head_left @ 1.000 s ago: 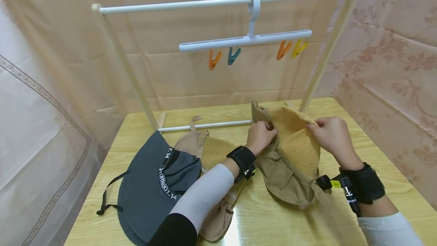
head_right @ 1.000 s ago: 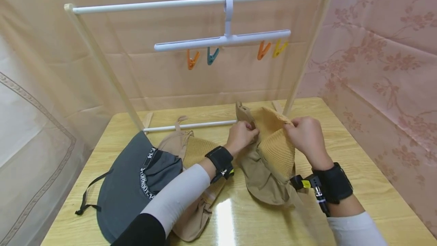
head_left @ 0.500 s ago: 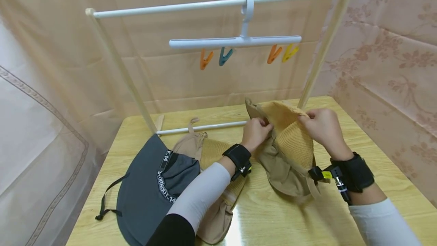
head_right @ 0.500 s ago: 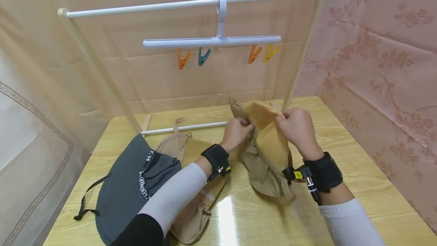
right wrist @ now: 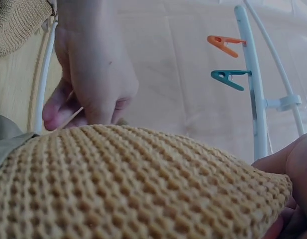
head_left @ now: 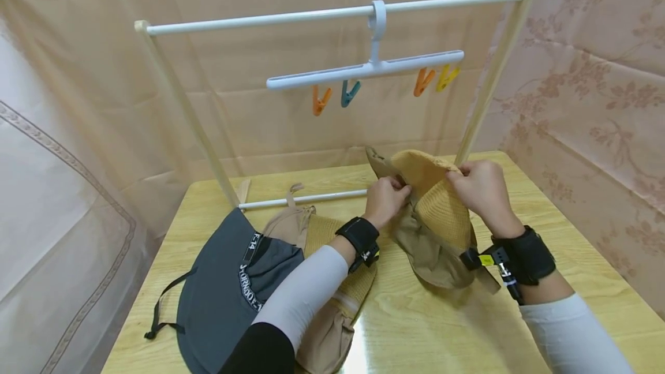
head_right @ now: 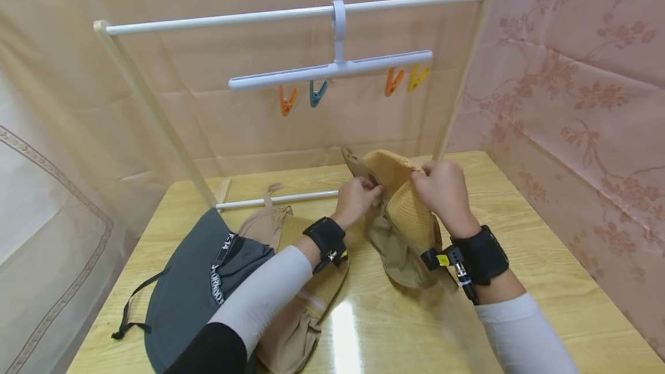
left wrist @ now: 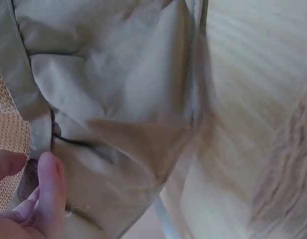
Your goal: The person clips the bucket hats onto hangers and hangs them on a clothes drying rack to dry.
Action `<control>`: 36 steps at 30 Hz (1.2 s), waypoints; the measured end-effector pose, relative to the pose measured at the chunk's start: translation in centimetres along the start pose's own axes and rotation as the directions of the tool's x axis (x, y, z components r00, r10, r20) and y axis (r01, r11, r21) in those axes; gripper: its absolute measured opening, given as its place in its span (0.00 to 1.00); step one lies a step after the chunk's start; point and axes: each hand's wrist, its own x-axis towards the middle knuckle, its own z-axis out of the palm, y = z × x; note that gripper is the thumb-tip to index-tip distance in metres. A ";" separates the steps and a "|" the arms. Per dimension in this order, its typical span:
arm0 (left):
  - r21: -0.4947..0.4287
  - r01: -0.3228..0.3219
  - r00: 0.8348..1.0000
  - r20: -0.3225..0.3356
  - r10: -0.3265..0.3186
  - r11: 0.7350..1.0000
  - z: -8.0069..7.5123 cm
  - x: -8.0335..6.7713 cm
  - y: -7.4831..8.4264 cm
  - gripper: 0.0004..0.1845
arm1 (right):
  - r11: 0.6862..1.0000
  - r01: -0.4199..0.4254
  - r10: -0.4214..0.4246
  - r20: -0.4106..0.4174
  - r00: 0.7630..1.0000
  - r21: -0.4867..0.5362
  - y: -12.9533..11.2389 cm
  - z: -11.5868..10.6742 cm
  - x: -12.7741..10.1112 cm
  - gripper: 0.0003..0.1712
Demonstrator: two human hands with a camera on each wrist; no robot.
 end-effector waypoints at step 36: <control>-0.125 -0.333 0.930 -0.205 0.304 0.935 -2.7 1.2 3.1 0.16 | 1.000 0.031 -0.031 -0.044 0.999 -0.005 -1.0 0.5 2.4 0.21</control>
